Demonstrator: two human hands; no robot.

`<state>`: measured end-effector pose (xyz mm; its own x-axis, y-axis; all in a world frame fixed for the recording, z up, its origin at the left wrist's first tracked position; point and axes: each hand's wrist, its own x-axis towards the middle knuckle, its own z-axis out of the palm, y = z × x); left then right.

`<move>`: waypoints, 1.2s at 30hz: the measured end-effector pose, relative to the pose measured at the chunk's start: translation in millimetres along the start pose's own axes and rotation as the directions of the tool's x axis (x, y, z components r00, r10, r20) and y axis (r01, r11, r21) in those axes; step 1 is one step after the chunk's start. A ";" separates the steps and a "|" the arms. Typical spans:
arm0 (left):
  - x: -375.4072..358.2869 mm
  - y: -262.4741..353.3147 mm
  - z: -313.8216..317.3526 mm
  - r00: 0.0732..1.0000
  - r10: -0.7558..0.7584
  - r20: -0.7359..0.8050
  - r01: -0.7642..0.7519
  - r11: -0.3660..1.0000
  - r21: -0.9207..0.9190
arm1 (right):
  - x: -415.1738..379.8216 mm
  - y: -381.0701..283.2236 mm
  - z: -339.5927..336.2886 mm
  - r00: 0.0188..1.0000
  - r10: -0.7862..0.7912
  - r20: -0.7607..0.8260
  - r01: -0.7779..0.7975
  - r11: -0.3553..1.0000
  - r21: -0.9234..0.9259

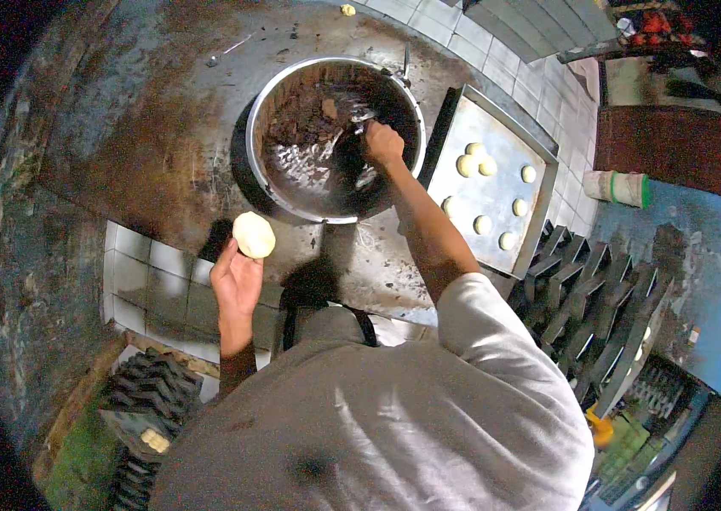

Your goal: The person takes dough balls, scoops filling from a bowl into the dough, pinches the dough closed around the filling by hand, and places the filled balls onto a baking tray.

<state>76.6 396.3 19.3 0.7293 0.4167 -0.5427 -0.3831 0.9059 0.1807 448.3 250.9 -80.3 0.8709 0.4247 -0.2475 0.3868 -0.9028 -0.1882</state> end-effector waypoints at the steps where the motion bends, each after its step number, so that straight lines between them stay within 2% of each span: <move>1: -1.5 -0.1 0.1 1.000 0.011 0.003 -0.011 1.000 -0.003 | -4.5 2.1 1.9 0.997 -0.066 0.034 0.066 0.998 -0.011; 3: -4.2 -2.1 0.7 1.000 0.021 0.010 -0.021 1.000 -0.007 | -6.5 9.7 2.6 0.985 -0.145 0.091 0.147 0.989 -0.014; 7: -7.1 -6.6 1.4 1.000 0.022 0.007 -0.023 0.999 0.025 | 2.9 7.8 -0.9 0.992 -0.100 0.082 0.100 0.995 -0.001; 9: -14.0 -8.9 9.2 0.999 0.034 0.006 -0.034 0.999 0.039 | 2.2 2.8 -5.3 0.974 -0.119 0.194 0.117 0.993 0.023; 10: -18.5 -11.6 18.1 0.999 0.037 0.028 -0.037 0.999 0.000 | -0.1 3.9 -8.3 0.974 -0.128 0.187 0.124 0.992 0.032; 11: -21.6 -14.8 25.4 0.998 0.042 0.050 -0.040 0.998 -0.041 | -2.3 6.2 -11.7 0.885 -0.390 0.253 0.350 0.917 0.190; 12: -23.4 -19.4 28.4 0.997 0.056 0.055 -0.054 0.998 -0.035 | -5.6 6.6 -13.8 0.727 -0.632 0.270 0.536 0.767 0.353; 13: -23.4 -24.9 29.7 0.995 0.090 0.030 -0.090 0.996 -0.001 | -27.7 -2.3 -36.5 0.716 -0.460 0.526 0.051 0.785 0.617; 14: -23.9 -30.5 31.9 0.992 0.126 0.004 -0.126 0.991 0.033 | -49.9 -8.3 -56.5 0.711 -0.474 0.519 0.064 0.779 0.624; 16: -28.2 -45.2 44.7 0.993 0.114 0.023 -0.115 0.992 0.056 | -94.8 -10.1 -94.9 0.579 -0.661 0.478 -0.129 0.505 0.854; 18: -28.9 -66.5 48.8 0.995 0.094 0.028 -0.095 0.993 0.069 | -149.1 -6.2 -139.2 0.571 -0.728 0.380 -0.090 0.405 0.910; 19: -35.3 -79.8 61.4 0.994 0.090 0.064 -0.099 0.985 0.140 | -171.0 1.5 -154.1 0.570 -0.756 0.321 -0.045 0.361 0.931; 20: -35.9 -95.5 66.8 0.997 0.035 0.071 -0.041 0.995 0.090 | -191.5 11.5 -165.5 0.588 -0.747 0.311 -0.038 0.358 0.933; 23: -61.2 -143.2 99.3 0.990 -0.079 0.115 0.064 0.990 0.129 | -241.2 45.4 -158.9 0.718 -0.676 0.166 -0.018 0.221 0.975; 24: -64.9 -160.5 103.5 0.981 -0.114 0.157 0.099 0.990 0.099 | -259.3 52.7 -149.2 0.827 -0.561 0.037 0.124 0.245 0.962; 26: -67.6 -193.0 98.4 0.950 -0.203 0.238 0.194 0.979 0.057 | -282.7 89.5 -103.4 0.917 -0.398 -0.033 0.132 0.223 0.966; 27: -71.3 -209.0 92.1 0.944 -0.226 0.241 0.213 0.974 0.078 | -303.7 107.0 -97.8 0.948 -0.318 -0.013 0.118 0.314 0.942; 28: -74.8 -225.3 88.6 0.951 -0.237 0.200 0.225 0.971 0.079 | -328.7 122.1 -96.0 0.971 -0.236 0.048 0.023 0.288 0.957; 29: -77.8 -239.8 84.9 0.957 -0.242 0.159 0.232 0.969 0.078 | -349.1 143.5 -85.4 0.979 -0.201 0.009 0.047 0.268 0.962; 30: -89.6 -249.5 86.3 0.941 -0.259 0.217 0.253 0.966 0.059 | -367.2 168.5 -64.3 0.986 -0.167 -0.026 0.068 0.250 0.966; 33: -99.1 -269.3 86.7 0.938 -0.249 0.241 0.222 0.966 0.133 | -408.7 245.9 18.7 0.998 -0.051 -0.041 0.052 0.258 0.965; 34: -100.8 -273.2 89.2 0.924 -0.281 0.259 0.250 0.957 0.146 | -416.2 268.8 40.6 0.999 0.041 -0.025 0.012 0.295 0.955; 35: -104.9 -279.5 91.7 0.909 -0.311 0.277 0.277 0.948 0.158 | -422.2 283.4 50.7 0.991 0.131 -0.012 -0.032 0.328 0.944; 36: -112.8 -287.0 97.0 0.906 -0.316 0.280 0.278 0.946 0.166 | -425.3 289.2 45.9 0.991 0.136 -0.018 -0.028 0.323 0.946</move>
<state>159.2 96.7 108.2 0.9409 0.1128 -0.3193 -0.0651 0.9856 0.1563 175.8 -187.6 -73.1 0.9205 0.2970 -0.2540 -0.1859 -0.2389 -0.9531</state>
